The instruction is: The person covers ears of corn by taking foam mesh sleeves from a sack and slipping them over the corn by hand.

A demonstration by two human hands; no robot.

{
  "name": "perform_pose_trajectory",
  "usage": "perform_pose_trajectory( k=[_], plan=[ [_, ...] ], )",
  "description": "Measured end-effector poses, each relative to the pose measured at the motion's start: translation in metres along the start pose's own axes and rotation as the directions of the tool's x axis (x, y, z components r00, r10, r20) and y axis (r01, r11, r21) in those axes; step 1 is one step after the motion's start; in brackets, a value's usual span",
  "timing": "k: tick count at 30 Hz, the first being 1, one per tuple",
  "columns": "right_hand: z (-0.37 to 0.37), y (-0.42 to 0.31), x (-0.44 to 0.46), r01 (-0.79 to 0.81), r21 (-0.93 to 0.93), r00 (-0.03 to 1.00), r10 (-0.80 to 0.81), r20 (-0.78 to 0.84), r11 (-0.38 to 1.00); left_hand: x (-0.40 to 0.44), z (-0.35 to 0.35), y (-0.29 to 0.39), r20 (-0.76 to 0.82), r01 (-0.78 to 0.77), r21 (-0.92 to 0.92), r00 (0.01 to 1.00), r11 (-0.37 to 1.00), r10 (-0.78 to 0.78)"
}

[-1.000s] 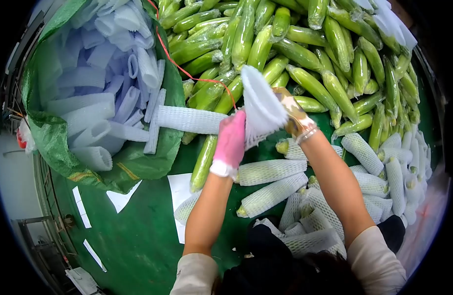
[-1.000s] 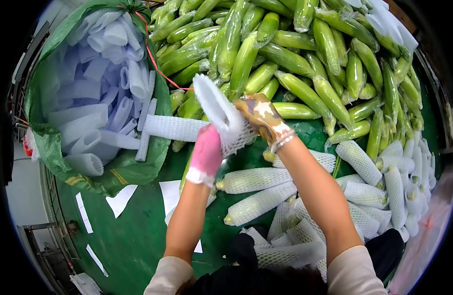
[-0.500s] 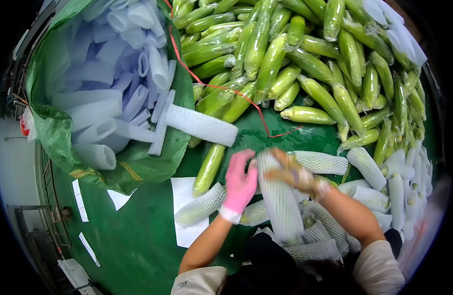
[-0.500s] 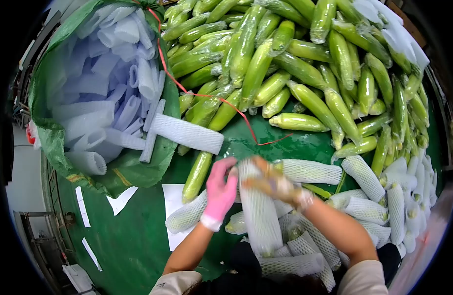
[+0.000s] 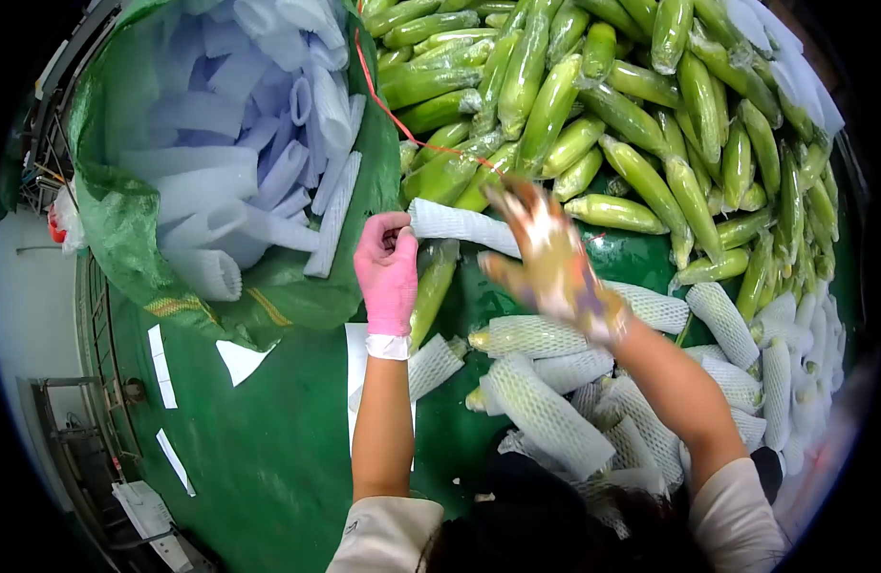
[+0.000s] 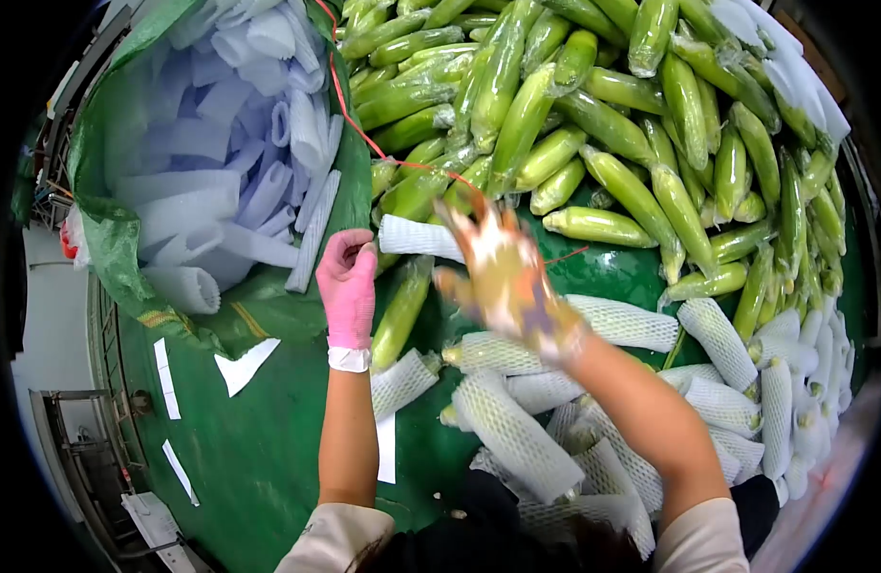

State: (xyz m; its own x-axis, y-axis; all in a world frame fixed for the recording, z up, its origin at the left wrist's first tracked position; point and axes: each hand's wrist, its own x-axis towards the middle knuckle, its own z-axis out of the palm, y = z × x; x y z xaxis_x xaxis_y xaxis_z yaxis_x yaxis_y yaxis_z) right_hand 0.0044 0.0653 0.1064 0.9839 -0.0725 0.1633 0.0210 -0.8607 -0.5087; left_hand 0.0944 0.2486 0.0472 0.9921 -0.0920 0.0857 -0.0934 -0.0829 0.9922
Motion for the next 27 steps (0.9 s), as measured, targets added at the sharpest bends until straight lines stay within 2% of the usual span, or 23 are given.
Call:
perform_pose_trajectory(
  k=[2, 4, 6, 7, 8, 9, 10, 11, 12, 13, 14, 15, 16, 18, 19, 20, 21, 22, 23, 24, 25, 26, 27],
  plan=[
    [0.030, 0.022, 0.036, 0.030, 0.134, 0.989, -0.049, 0.137, 0.991, 0.001, -0.003, -0.011, -0.045, 0.021, -0.066, 0.999, 0.998, -0.024],
    [0.081, 0.036, 0.058, 0.137, 0.213, 0.954, -0.187, 0.234, 0.967, 0.001, -0.009, -0.026, -0.125, 0.098, -0.099, 0.986, 0.990, -0.110],
    [0.099, 0.007, 0.058, 0.149, -0.074, 0.913, -0.109, 0.392, 0.986, -0.011, -0.017, -0.032, -0.178, 0.192, -0.092, 0.962, 0.977, -0.206],
    [0.111, -0.001, 0.060, 0.220, -0.108, 0.881, -0.150, 0.449, 0.970, -0.016, -0.019, -0.033, -0.188, 0.163, -0.061, 0.967, 0.985, -0.171],
    [0.123, -0.007, 0.059, 0.290, -0.134, 0.840, -0.184, 0.511, 0.948, -0.024, -0.023, -0.035, -0.175, 0.224, -0.122, 0.954, 0.967, -0.243],
    [0.132, -0.008, 0.056, 0.257, -0.140, 0.877, -0.170, 0.449, 0.956, -0.032, -0.028, -0.034, -0.174, 0.218, -0.146, 0.955, 0.965, -0.242],
    [0.119, -0.016, 0.064, 0.071, -0.044, 0.866, -0.039, 0.499, 0.997, -0.035, -0.032, -0.031, -0.171, 0.205, -0.172, 0.957, 0.964, -0.234],
    [0.112, -0.010, 0.058, 0.084, 0.249, 0.971, -0.135, 0.195, 0.965, -0.036, -0.039, -0.027, -0.163, 0.190, -0.206, 0.961, 0.960, -0.225],
    [0.106, -0.002, 0.047, 0.173, 0.504, 0.984, -0.127, -0.124, 0.846, -0.041, -0.046, -0.019, -0.163, 0.184, -0.243, 0.960, 0.952, -0.227],
    [0.092, -0.006, 0.047, 0.190, 0.588, 0.973, -0.072, -0.218, 0.786, -0.043, -0.050, -0.004, -0.153, 0.198, -0.199, 0.961, 0.960, -0.230],
    [0.075, -0.012, 0.043, 0.061, 0.835, 0.996, 0.021, -0.087, 0.547, -0.043, -0.053, 0.002, -0.095, 0.206, -0.200, 0.969, 0.958, -0.229],
    [0.054, -0.020, 0.040, -0.072, 0.970, 0.992, 0.114, 0.046, 0.232, -0.041, -0.050, 0.007, -0.028, 0.202, -0.214, 0.977, 0.956, -0.212],
    [0.045, -0.021, 0.035, -0.256, 0.956, 0.967, 0.026, 0.255, 0.141, -0.037, -0.046, 0.013, 0.039, 0.194, -0.227, 0.981, 0.954, -0.191],
    [0.057, -0.032, 0.022, -0.439, 0.893, 0.894, 0.047, 0.445, -0.098, -0.036, -0.023, 0.025, 0.126, 0.161, -0.386, 0.985, 0.908, -0.121],
    [0.063, -0.040, 0.013, -0.473, 0.842, 0.863, 0.058, 0.502, -0.258, -0.036, -0.023, 0.023, 0.232, 0.191, -0.395, 0.967, 0.899, -0.103],
    [0.086, -0.041, 0.003, -0.457, 0.781, 0.858, 0.020, 0.513, -0.425, -0.037, -0.023, 0.022, 0.260, 0.218, -0.270, 0.954, 0.938, -0.147],
    [0.105, -0.040, -0.002, -0.442, 0.743, 0.857, 0.007, 0.515, -0.502, -0.039, -0.022, -0.002, 0.265, 0.365, -0.348, 0.922, 0.863, -0.283],
    [0.123, -0.039, -0.007, -0.425, 0.698, 0.857, -0.007, 0.516, -0.576, -0.046, -0.024, 0.001, 0.274, 0.351, -0.322, 0.924, 0.879, -0.268],
    [0.141, -0.033, -0.016, -0.349, 0.929, 0.935, 0.024, 0.354, -0.121, -0.053, -0.027, 0.004, 0.283, 0.335, -0.296, 0.925, 0.894, -0.253],
    [0.140, -0.037, -0.020, -0.161, 0.918, 0.982, -0.032, 0.185, 0.362, -0.059, -0.023, 0.000, 0.240, 0.362, -0.379, 0.927, 0.852, -0.288],
    [0.123, -0.051, -0.033, -0.065, 0.909, 0.987, 0.160, -0.001, 0.411, -0.059, -0.027, -0.006, 0.226, 0.365, -0.383, 0.928, 0.849, -0.297],
    [0.135, -0.048, -0.034, -0.066, 0.909, 0.987, 0.160, -0.001, 0.412, -0.060, -0.031, -0.013, 0.211, 0.368, -0.390, 0.928, 0.844, -0.307],
    [0.160, -0.040, -0.035, -0.182, 0.963, 0.857, 0.448, 0.254, -0.200, -0.061, -0.032, -0.018, 0.208, 0.367, -0.392, 0.928, 0.844, -0.307]
  ],
)
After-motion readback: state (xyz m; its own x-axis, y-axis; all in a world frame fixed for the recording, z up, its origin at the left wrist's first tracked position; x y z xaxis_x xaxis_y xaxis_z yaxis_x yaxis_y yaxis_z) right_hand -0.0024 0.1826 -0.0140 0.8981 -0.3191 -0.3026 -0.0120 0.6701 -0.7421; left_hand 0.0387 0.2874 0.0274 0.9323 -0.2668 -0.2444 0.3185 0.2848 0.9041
